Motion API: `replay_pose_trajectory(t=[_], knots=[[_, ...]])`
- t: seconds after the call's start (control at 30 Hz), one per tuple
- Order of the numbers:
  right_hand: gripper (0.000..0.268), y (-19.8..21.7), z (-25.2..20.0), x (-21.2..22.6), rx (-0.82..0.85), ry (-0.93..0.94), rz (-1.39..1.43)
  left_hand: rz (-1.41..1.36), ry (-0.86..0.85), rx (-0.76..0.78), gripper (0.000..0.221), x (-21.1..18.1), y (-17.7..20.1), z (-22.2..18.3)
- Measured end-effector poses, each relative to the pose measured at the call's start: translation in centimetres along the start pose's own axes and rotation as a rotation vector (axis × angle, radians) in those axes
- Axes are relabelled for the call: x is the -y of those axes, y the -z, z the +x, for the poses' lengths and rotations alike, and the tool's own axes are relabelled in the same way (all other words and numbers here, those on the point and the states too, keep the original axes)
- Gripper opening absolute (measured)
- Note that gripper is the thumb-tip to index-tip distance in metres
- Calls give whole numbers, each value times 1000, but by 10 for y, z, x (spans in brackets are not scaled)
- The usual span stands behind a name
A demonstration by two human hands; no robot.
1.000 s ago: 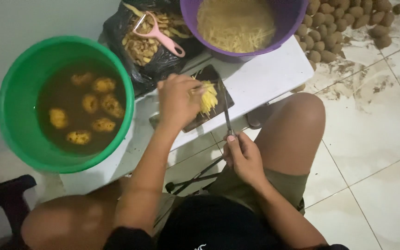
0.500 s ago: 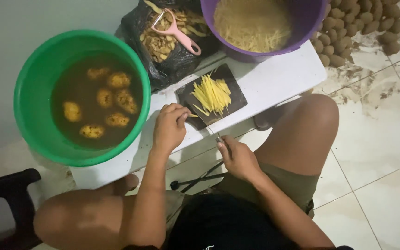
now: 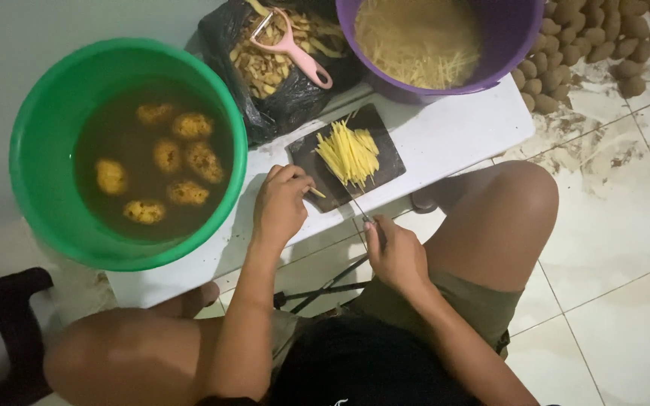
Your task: Julienning peeled potatoes into thin strips using a knife on a cutting board.
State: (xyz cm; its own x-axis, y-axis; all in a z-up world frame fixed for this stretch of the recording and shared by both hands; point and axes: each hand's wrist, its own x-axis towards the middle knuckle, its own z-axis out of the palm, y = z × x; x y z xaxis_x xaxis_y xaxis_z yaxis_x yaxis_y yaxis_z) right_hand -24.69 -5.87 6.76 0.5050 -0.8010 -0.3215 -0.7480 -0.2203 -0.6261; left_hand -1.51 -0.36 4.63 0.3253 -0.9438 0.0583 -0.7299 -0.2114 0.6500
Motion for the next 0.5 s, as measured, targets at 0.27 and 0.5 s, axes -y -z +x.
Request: replay_pose_trajectory(t=[0.27, 0.5], knots=[[41, -10, 6, -10, -21, -16, 59, 118, -46, 26, 19, -4, 2, 4], [41, -4, -1, -1, 10, -15, 165, 262, -219, 58, 27, 4, -2, 30]])
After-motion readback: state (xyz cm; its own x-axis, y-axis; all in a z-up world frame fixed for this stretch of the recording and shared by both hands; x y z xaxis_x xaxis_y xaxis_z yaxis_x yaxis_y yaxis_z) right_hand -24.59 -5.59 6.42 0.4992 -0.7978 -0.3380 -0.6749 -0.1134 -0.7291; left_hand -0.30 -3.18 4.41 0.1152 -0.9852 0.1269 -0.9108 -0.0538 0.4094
